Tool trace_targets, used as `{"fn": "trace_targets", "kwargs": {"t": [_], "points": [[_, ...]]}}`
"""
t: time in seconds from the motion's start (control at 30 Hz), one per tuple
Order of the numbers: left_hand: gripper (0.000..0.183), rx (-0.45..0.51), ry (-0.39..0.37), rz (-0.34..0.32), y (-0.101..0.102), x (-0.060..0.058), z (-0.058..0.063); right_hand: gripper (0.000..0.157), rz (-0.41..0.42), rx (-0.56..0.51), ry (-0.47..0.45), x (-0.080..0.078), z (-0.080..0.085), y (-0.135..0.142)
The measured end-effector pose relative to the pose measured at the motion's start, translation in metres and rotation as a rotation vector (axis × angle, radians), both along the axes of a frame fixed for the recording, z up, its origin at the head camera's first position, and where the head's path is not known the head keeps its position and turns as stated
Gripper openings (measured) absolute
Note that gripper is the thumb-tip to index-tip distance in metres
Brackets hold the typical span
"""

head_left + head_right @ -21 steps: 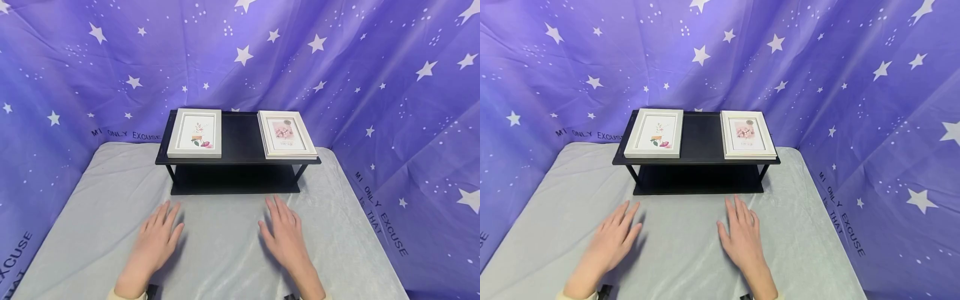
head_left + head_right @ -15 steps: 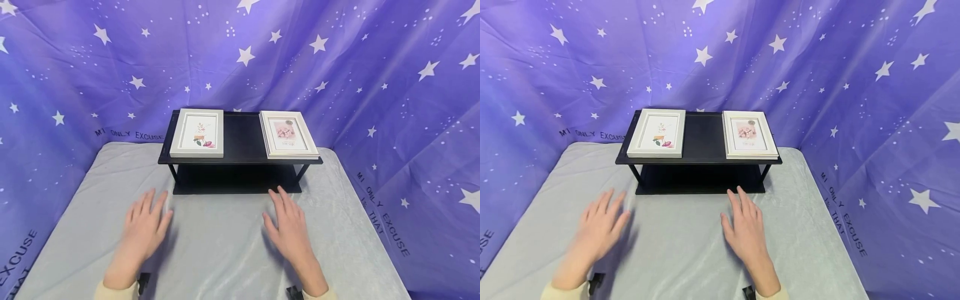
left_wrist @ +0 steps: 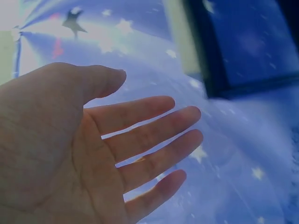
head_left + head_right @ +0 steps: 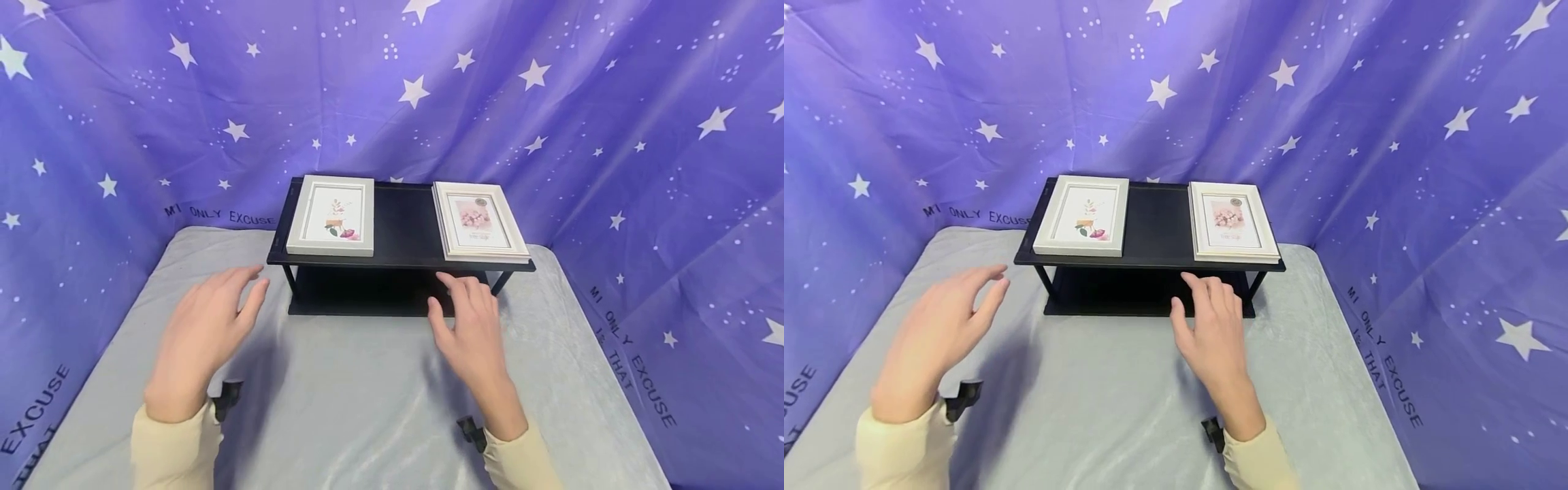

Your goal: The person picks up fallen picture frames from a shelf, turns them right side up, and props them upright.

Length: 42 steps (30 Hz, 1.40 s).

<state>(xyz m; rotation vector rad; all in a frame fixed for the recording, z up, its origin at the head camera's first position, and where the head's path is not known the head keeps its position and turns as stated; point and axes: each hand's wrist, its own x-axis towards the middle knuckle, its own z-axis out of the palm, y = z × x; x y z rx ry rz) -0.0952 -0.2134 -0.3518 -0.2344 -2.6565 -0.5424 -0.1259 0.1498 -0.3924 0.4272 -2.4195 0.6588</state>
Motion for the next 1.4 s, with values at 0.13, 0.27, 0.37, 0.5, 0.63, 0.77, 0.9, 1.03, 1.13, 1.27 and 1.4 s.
{"fn": "trace_targets", "kwargs": {"t": [0.13,0.27,0.37,0.5,0.63,0.77,0.9,1.03,1.13,1.27,1.4], "points": [[0.040,-0.002,0.004,-0.016,0.015,-0.011,0.015,0.039,0.036,-0.018,0.035,-0.012,0.009,-0.020],[0.032,0.001,0.013,-0.052,0.025,-0.024,0.018,0.039,0.050,-0.015,0.038,-0.035,0.013,-0.047],[0.026,0.019,-0.002,-0.084,0.028,-0.037,0.013,0.041,0.032,0.015,0.008,-0.055,0.015,-0.066],[0.021,0.087,-0.016,-0.113,0.026,-0.058,0.001,0.045,-0.037,0.066,-0.069,-0.074,0.016,-0.082],[0.028,0.160,-0.026,-0.112,0.024,-0.076,-0.012,0.053,-0.089,0.106,-0.165,-0.086,0.015,-0.092],[0.040,0.193,-0.040,-0.062,0.024,-0.085,-0.019,0.055,-0.107,0.115,-0.218,-0.093,0.013,-0.096],[0.045,0.202,-0.049,0.001,0.027,-0.090,-0.019,0.052,-0.106,0.102,-0.212,-0.096,0.014,-0.097],[0.048,0.183,-0.050,0.024,0.028,-0.091,-0.018,0.049,-0.096,0.086,-0.204,-0.099,0.016,-0.098],[0.049,0.173,-0.050,0.026,0.027,-0.091,-0.020,0.048,-0.080,0.077,-0.211,-0.101,0.016,-0.101],[0.049,0.193,-0.069,0.028,0.028,-0.094,-0.020,0.045,-0.066,0.066,-0.208,-0.103,0.015,-0.103],[0.048,0.242,-0.093,0.038,0.029,-0.099,-0.019,0.043,-0.060,0.055,-0.191,-0.104,0.014,-0.104]]}}
